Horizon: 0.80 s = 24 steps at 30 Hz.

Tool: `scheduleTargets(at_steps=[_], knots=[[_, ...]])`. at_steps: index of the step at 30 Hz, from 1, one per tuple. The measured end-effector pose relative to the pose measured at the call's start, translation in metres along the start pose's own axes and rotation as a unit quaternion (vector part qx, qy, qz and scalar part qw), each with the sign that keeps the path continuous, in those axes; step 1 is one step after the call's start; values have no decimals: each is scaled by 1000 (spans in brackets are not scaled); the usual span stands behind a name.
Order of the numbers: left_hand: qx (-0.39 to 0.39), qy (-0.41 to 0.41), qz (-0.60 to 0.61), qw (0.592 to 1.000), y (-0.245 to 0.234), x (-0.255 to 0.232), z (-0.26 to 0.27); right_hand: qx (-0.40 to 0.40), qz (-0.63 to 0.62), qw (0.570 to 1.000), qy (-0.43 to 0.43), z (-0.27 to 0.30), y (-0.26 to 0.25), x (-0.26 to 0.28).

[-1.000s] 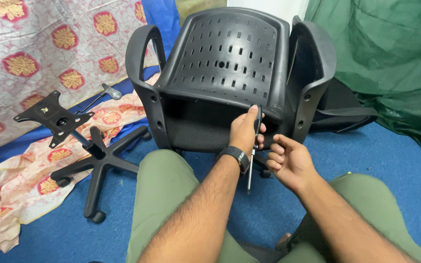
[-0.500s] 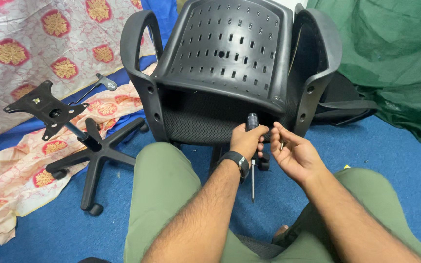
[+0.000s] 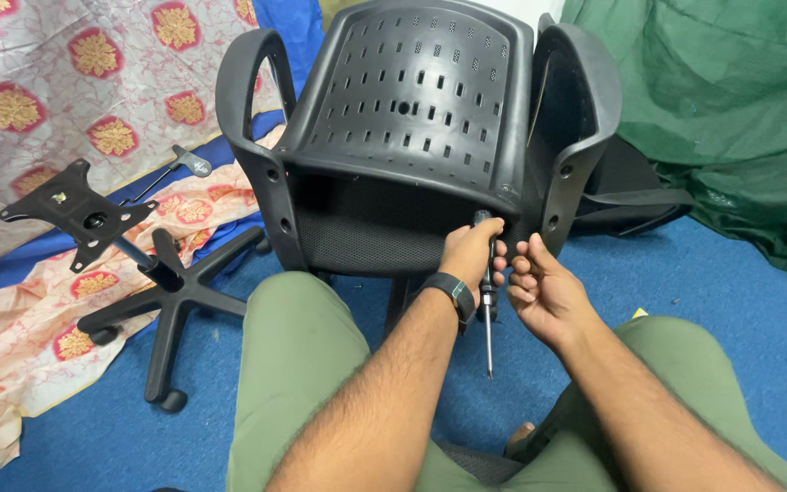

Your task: The person assembles an office chair by attaching the armrests to the seat using a screwdriver. They insert screws into the armrest mounting holes and tighten them to secure the parts.

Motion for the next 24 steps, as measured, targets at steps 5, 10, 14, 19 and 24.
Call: scheduleTargets(at_steps=[5,10,14,19,24], knots=[[-50,-11,-14,999,-12,11,-9,-69,123,989,-38,10,-7,14],[-65,109,-138,982,7,-10,-18,-67,195,978,-34,29,17,18],[-45,150,-383,910,31,-33,-25,-51,381,919,-89,44,39,41],[174,163,-360,902,98,-37,-20,-48,321,943,-67,46,35,47],[-237,-68,-22,969,-41,-21,-17,-26,187,981,36,52,8,43]])
Point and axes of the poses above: each hand's wrist, its own z-axis away from the middle knuckle, its own y-axis out of the palm, x = y × z, the point moved 10 cm from there along -z, towards the middle knuckle, and after that the axes turned 8 degrees about -z, right-handed, at the moved point
